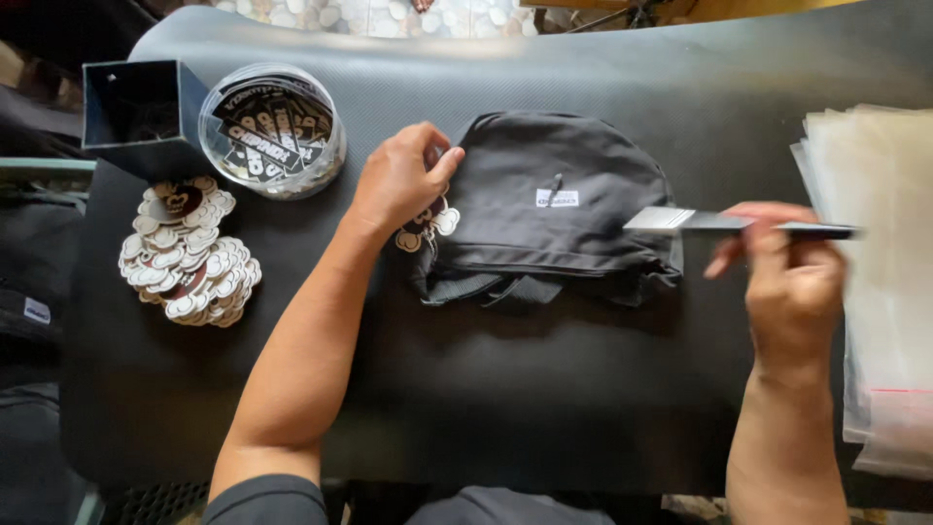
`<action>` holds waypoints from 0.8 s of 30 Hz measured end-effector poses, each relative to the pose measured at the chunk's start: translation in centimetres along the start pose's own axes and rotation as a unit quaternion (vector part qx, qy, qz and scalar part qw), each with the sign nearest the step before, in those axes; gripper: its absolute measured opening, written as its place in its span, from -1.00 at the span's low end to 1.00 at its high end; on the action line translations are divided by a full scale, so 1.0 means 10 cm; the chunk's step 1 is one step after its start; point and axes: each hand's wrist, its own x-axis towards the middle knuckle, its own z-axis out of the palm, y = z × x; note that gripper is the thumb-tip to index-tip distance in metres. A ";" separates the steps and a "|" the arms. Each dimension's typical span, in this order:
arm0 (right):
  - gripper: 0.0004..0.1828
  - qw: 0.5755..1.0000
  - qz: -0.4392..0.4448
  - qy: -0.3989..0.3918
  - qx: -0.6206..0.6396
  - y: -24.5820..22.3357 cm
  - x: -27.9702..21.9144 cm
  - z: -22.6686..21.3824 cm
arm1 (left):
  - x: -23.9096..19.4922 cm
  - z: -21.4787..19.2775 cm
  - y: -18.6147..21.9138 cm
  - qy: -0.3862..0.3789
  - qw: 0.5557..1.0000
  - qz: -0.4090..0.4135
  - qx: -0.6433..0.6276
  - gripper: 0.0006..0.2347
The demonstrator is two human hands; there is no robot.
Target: The person attaches a sticker to a black bag, then uses a brush to dust the bag's surface. They place the bag into a clear plastic bag, add a label, and seal the package.
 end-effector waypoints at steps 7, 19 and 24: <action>-0.82 0.979 -0.158 0.103 -0.080 0.22 -0.06 -0.08 | -0.19 -0.10 0.44 0.113 0.959 0.224 0.132 -0.64; -0.90 0.918 -0.256 0.111 -0.281 0.27 -0.08 -0.16 | -0.90 0.42 0.99 0.001 0.881 0.410 0.236 -0.60; -0.86 0.983 -0.172 -0.050 -0.050 0.08 0.13 0.17 | -1.15 0.52 0.92 0.005 0.875 0.375 0.306 -0.38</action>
